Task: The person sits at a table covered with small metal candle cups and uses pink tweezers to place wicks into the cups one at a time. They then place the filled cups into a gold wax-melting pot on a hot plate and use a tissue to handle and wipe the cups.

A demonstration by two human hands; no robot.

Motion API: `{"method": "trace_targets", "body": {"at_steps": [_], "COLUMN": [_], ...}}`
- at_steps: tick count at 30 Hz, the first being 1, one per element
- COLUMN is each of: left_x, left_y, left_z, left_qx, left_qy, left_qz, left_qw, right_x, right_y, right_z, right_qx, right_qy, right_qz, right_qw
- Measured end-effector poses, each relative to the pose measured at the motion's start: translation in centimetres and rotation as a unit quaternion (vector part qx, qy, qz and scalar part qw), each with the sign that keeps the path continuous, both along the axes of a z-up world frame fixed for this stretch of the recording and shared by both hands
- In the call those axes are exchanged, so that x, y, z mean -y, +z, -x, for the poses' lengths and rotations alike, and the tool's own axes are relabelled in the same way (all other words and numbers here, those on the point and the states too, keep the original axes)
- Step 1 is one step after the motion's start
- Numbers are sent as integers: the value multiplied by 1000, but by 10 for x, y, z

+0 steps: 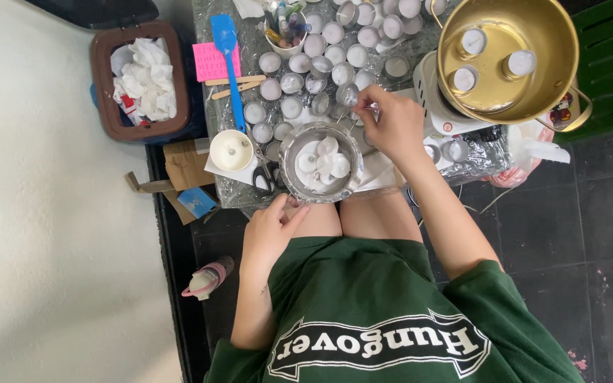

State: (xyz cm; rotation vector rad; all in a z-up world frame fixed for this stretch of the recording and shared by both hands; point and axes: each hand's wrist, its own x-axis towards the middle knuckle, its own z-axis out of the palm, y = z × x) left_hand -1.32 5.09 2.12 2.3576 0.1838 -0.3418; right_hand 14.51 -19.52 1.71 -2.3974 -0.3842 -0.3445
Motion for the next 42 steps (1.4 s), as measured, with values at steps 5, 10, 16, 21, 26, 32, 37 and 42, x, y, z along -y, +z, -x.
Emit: {"method": "trace_targets", "body": {"at_steps": [5,10,16,21,26,32,37,42], "left_x": [0,0,0,0,0,-1,2,4], "left_y": [0,-3,-2,-2,-3,1,1,4], "left_z": [-1,0,0,0,0,-2,-4,-7], "left_qx": [-14,-10,-13,-7,-19,-29,-26,-27], "left_qy": [1,1,0,0,4,4,-1,-1], "left_qz": [4,9,3,-1,7,20,15,8], "left_qw": [1000,1000,1000,1000,1000,999,1000,1000], "right_x": [-1,1,3,15,33,66,98,153], "right_y": [1,9,23,42,44,39,33,20], "right_z": [-1,1,2,17,63,105,132,150], "right_qx": [-12,-16,-11,-39,10,-22,-68,17], "right_qy": [32,46,46,19,-47,-109,-132,-151], "right_qz": [11,51,59,20,-173,-184,-230,-383], "right_qw": [999,997,997,999,984,977,962,911]}}
